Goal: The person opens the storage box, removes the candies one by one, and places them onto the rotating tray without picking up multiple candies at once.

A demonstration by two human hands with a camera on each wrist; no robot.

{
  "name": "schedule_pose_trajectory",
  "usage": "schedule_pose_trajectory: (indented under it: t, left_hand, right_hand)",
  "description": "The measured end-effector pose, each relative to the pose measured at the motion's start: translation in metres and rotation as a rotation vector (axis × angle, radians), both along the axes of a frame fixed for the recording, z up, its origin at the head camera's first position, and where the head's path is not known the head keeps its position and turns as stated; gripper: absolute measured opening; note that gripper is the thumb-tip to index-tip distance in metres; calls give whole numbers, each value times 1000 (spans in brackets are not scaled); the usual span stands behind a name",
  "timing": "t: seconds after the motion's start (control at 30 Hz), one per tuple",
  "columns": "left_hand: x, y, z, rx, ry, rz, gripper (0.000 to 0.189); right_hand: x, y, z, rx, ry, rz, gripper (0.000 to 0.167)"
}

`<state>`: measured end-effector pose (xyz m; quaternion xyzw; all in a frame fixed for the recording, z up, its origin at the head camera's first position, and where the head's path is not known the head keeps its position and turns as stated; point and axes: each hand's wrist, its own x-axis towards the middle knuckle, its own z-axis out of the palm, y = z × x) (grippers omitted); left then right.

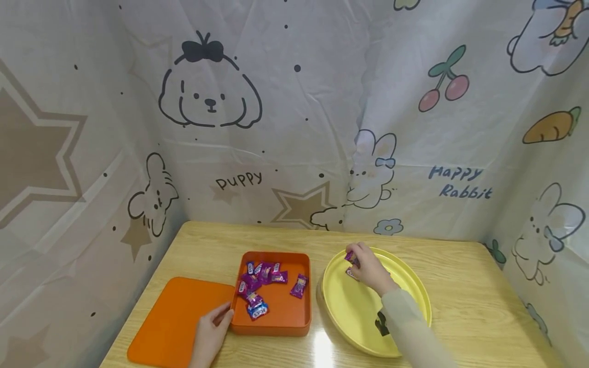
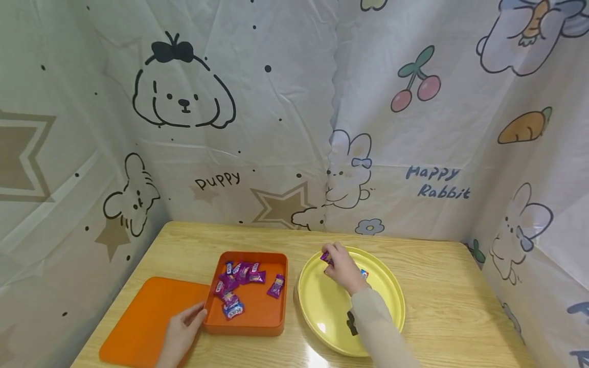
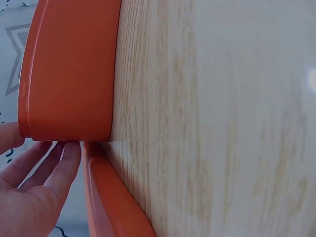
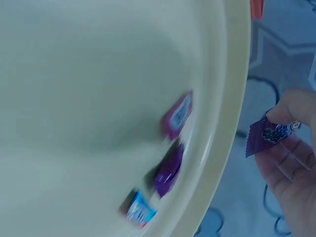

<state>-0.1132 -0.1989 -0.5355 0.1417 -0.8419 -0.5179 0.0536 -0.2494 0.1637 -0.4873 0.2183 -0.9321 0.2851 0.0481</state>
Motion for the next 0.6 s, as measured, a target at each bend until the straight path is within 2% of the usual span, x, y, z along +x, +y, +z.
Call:
schedule_pose_trajectory:
  t: [0.3,0.6]
  left_hand:
    - [1,0,3,-8,-9,3,36]
    - [1,1,3,-4,3,3,35]
  right_hand:
    - [5,57,-8,68,-35,-132,40]
    - [17,85,-13,156,-162,-191,27]
